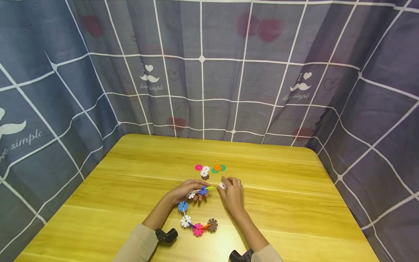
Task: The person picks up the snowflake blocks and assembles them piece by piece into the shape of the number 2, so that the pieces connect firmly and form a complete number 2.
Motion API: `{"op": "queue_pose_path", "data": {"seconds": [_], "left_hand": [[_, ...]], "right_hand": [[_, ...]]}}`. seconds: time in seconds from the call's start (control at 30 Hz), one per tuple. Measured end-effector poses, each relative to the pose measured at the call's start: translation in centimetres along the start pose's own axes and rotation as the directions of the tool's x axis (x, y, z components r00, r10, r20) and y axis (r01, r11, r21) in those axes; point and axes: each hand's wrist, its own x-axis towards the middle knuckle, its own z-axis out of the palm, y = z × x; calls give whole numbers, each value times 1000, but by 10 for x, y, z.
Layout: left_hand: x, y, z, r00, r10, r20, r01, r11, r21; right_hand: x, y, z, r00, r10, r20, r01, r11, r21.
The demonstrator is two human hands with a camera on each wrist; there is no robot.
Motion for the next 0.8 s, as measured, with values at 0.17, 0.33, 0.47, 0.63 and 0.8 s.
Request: {"op": "queue_pose_path", "data": {"seconds": [0.17,0.33,0.47,0.63,0.8], "left_hand": [[-1,1,0,1000,2,-18,-2,1000,28],[-1,1,-1,1000,20,-23,-19,999,26],[0,1,-2,999,29,-28,-28,999,41],[1,0,-2,999,36,-23,-34,997,65],[1,-1,-2,999,42,-33,-40,998,54]], "right_hand": [[-1,-1,-3,994,103,25,-104,994,34],[-1,-2,-9,978,208,-7,-207,975,83],[-2,0,-11,964,267,-11,-265,960,87],[-2,1,-10,961,275,-19,-270,953,135],[0,-2,-7,969,243,54,-239,852,466]]}}
